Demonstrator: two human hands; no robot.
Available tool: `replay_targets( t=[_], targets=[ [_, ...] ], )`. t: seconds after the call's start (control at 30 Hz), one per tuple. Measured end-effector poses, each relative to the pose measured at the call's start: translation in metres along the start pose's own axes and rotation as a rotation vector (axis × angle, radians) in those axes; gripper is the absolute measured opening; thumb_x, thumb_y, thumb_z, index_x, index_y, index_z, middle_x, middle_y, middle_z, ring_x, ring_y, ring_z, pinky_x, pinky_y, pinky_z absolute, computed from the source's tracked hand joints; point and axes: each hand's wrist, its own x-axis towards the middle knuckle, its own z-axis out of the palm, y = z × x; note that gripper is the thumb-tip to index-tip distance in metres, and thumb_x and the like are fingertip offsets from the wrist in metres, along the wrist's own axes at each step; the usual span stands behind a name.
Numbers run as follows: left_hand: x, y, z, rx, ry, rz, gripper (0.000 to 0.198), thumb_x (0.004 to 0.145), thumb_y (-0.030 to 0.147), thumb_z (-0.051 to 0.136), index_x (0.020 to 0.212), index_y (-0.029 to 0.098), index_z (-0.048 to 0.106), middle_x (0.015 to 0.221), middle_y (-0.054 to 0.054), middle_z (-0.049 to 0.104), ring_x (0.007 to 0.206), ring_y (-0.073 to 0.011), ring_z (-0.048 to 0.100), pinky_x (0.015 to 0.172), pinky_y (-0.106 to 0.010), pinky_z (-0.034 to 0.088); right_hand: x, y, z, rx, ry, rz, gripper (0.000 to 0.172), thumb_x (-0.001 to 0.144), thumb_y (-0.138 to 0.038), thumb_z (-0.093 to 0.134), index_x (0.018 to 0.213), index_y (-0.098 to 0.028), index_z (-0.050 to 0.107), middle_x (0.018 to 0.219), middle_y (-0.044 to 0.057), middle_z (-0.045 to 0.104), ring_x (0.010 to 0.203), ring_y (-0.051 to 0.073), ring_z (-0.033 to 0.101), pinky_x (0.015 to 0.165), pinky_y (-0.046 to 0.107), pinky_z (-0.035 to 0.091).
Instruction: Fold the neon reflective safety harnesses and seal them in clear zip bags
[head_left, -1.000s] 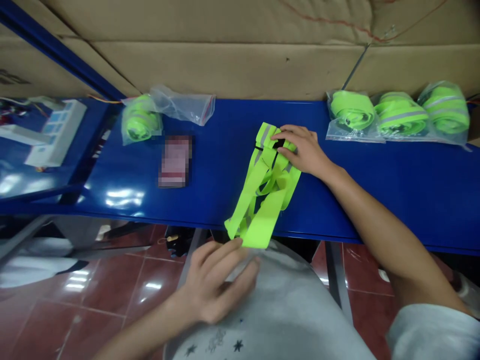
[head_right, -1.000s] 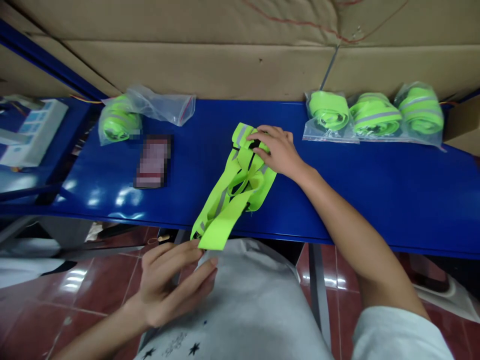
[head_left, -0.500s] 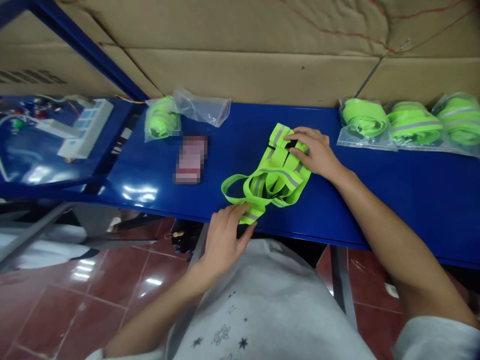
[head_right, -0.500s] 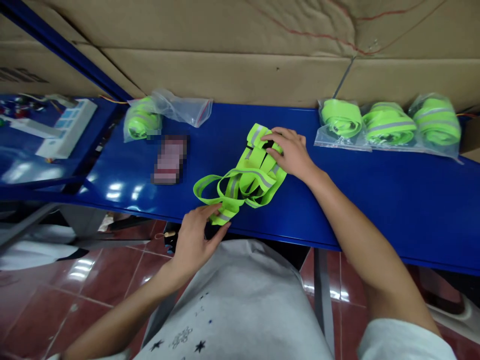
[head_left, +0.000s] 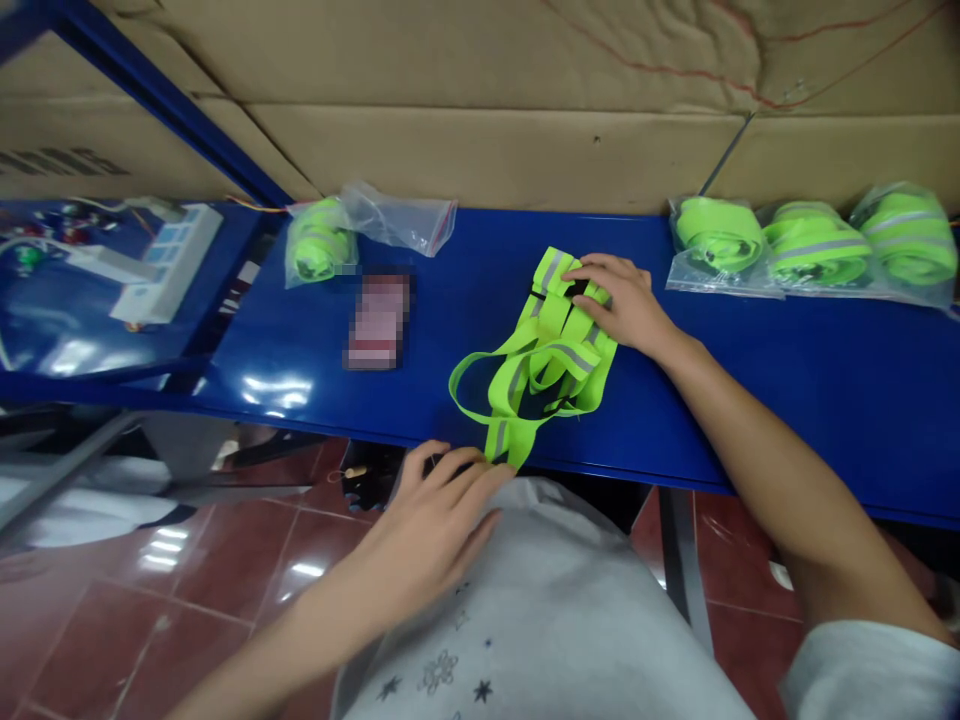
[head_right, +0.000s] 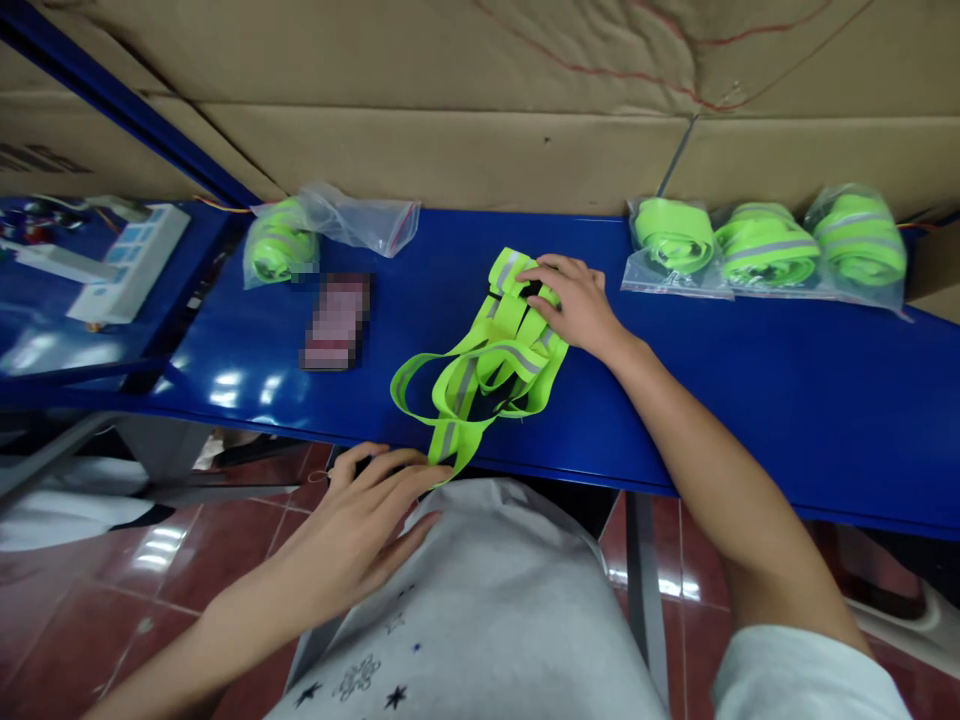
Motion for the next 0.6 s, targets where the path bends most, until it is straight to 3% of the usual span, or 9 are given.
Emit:
replay_targets(
  t=[0.07,0.13,0.3,0.37,0.47,0.6],
  targets=[
    [-0.006,0.002,-0.003,0.125,0.009,0.02,0.045,0.098,0.009,0.049,0.143,0.015,0.051,0.12,-0.011,0.071,0.114,-0.0261,0.061,0.103,-0.048,0.035,0.0,0.0,0.0,0.001,0.002,-0.001,0.042,0.101,-0.053,0.045,0.129,-0.031,0.067,0.144,0.01,0.059,0.133,0.036,0.051,0.103,0.055,0.036],
    [-0.011,0.002,-0.005,0.274,0.062,-0.044,0.042,0.099,0.01,0.049,0.141,0.012,0.054,0.109,-0.011,0.073,0.105,-0.0276,0.063,0.093,-0.047,0.038,0.0,0.001,0.0,0.001,0.007,-0.005,0.042,0.101,-0.054,0.044,0.129,-0.031,0.067,0.144,0.01,0.058,0.133,0.036,0.051,0.103,0.055,0.037],
    [-0.011,0.005,0.001,0.473,0.194,-0.242,0.017,0.097,0.009,0.054,0.102,0.014,0.07,0.085,-0.007,0.071,0.088,-0.0286,0.064,0.075,-0.045,0.033,-0.001,0.0,0.0,-0.006,0.005,-0.015,0.042,0.102,-0.053,0.044,0.13,-0.031,0.066,0.145,0.01,0.058,0.134,0.036,0.05,0.103,0.057,0.037],
    [-0.012,0.008,0.013,0.468,0.205,-0.237,0.019,0.094,0.006,0.055,0.101,0.015,0.07,0.086,-0.007,0.071,0.09,-0.029,0.064,0.076,-0.045,0.035,-0.001,0.0,0.0,-0.006,0.007,-0.01,0.041,0.101,-0.052,0.046,0.13,-0.031,0.066,0.144,0.01,0.059,0.134,0.037,0.051,0.104,0.057,0.038],
    [-0.015,0.013,0.031,0.377,0.203,-0.157,0.021,0.096,0.009,0.058,0.113,0.013,0.068,0.087,-0.007,0.072,0.082,-0.0251,0.064,0.075,-0.043,0.039,-0.001,0.0,-0.001,-0.014,0.002,-0.006,0.04,0.101,-0.051,0.047,0.131,-0.031,0.066,0.145,0.01,0.058,0.134,0.038,0.051,0.103,0.057,0.038],
    [-0.019,0.015,0.031,0.164,0.326,-0.048,0.037,0.095,0.013,0.065,0.132,0.013,0.06,0.116,-0.011,0.073,0.095,-0.0214,0.068,0.082,-0.037,0.049,0.0,0.001,-0.001,-0.039,-0.006,-0.008,0.041,0.102,-0.051,0.045,0.131,-0.03,0.065,0.145,0.011,0.058,0.133,0.038,0.051,0.103,0.057,0.039]
  ],
)
